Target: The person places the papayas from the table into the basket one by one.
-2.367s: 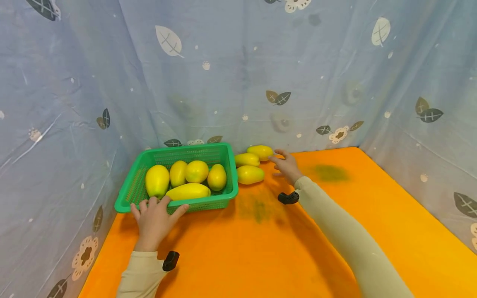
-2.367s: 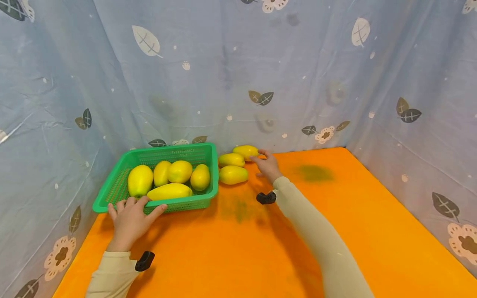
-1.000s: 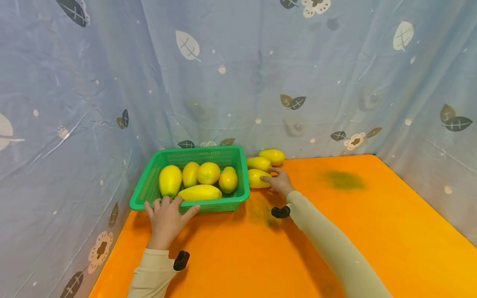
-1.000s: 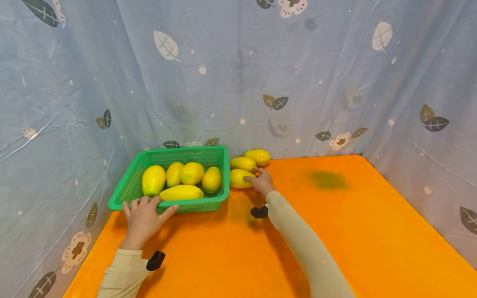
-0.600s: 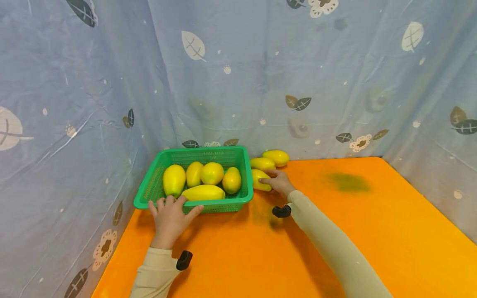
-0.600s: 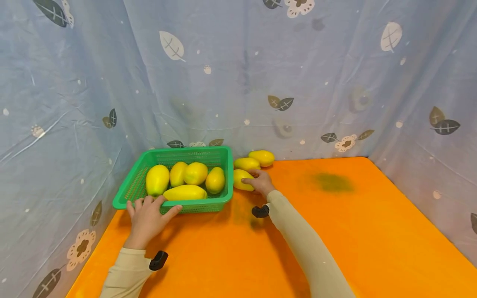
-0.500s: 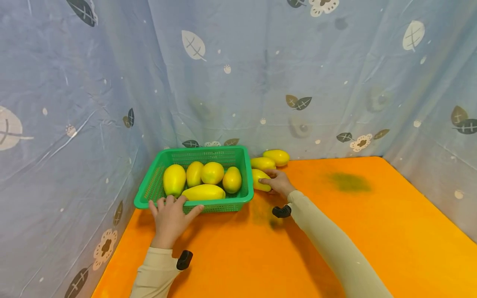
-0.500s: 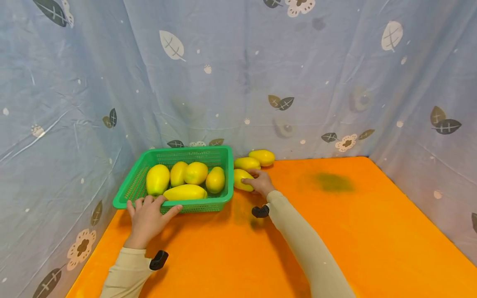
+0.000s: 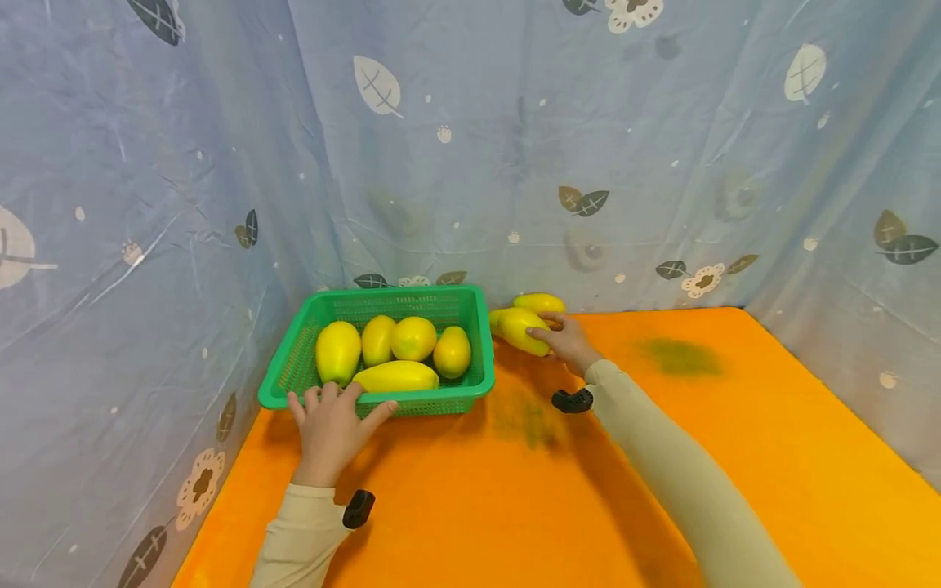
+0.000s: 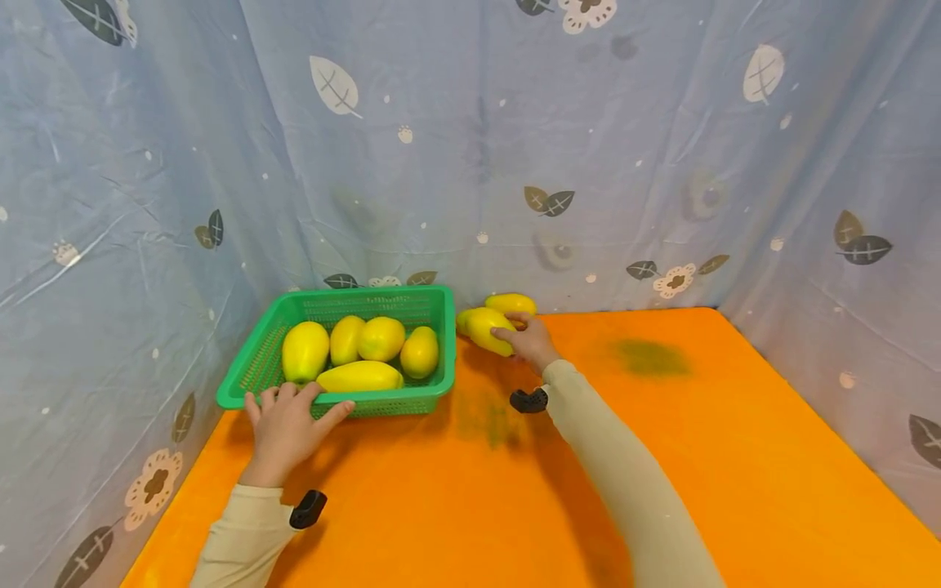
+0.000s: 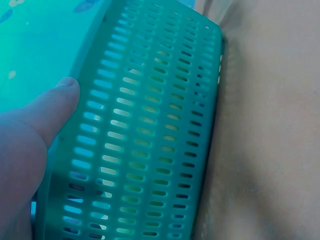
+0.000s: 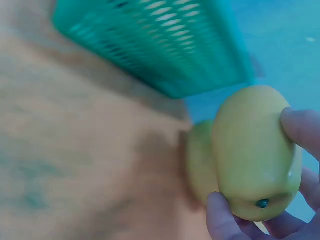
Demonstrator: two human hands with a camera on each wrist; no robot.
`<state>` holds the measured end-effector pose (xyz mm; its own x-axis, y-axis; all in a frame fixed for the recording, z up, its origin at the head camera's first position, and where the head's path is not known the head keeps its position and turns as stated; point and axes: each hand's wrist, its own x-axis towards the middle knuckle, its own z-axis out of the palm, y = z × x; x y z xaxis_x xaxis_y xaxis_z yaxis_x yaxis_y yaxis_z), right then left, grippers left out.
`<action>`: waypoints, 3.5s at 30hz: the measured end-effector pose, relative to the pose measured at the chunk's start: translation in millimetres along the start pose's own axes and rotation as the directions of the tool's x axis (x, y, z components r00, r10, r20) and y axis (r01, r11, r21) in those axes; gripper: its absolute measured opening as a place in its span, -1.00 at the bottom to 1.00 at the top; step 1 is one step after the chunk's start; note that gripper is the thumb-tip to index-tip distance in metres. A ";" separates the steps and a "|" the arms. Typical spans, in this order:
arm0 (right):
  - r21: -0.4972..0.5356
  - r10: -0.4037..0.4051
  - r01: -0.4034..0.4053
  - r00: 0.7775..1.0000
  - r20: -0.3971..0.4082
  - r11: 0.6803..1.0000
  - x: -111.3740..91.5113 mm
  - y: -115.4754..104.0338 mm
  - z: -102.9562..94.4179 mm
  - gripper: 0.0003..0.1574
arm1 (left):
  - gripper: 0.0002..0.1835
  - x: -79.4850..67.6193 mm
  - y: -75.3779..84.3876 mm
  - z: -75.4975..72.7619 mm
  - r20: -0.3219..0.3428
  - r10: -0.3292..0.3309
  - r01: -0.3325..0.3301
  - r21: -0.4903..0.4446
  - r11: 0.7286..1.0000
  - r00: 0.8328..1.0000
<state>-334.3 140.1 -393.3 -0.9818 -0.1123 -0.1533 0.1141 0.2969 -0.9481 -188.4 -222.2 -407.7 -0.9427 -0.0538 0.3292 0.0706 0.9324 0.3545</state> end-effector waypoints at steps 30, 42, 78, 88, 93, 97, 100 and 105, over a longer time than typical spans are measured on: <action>-0.109 -0.083 0.110 0.971 0.222 0.988 -28.7 -92.2 94.3 -0.24 | -0.31 -0.2 0.2 2.2 0.008 0.006 -0.006 0.011 1.000 1.000; -0.212 -0.023 0.084 0.961 0.276 0.974 -30.9 -84.6 112.9 -0.23 | -0.33 -1.4 -0.1 0.2 -0.023 0.017 -0.017 0.016 1.000 1.000; 0.094 -0.047 0.051 0.998 -0.040 0.994 -31.1 -80.6 -41.1 -0.19 | -0.31 -2.5 0.4 -3.5 0.036 -0.016 0.016 -0.001 1.000 0.999; 0.138 0.013 -0.003 0.997 -0.074 0.990 -24.4 -48.6 -61.1 -0.16 | -0.24 -3.8 -2.6 -1.1 0.044 -0.008 0.007 0.013 1.000 0.999; 0.163 0.022 -0.010 0.997 -0.070 0.987 -20.0 -37.5 -61.4 -0.14 | -0.31 -1.4 -0.6 -1.5 0.023 -0.004 0.004 0.008 1.000 1.000; 0.159 0.028 -0.018 0.997 -0.066 0.987 -17.7 -24.9 -58.2 -0.13 | -0.34 1.0 0.6 0.0 0.021 0.003 -0.003 0.013 1.000 1.000; 0.170 0.042 -0.030 0.997 -0.067 0.985 -14.9 -11.9 -55.1 -0.13 | -0.33 1.9 3.1 2.7 0.034 0.008 -0.008 0.014 1.000 0.999; 0.203 0.083 -0.067 0.994 -0.075 0.977 -6.3 6.0 -45.2 -0.10 | -0.28 0.5 7.8 7.1 0.041 0.004 -0.005 0.016 1.000 0.999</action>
<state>-334.4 185.5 -385.4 -0.9775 -0.0160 -0.2106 0.2078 0.1046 -0.9726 -190.7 -212.5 -411.0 -0.9549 -0.0350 0.2949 0.0702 0.9383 0.3387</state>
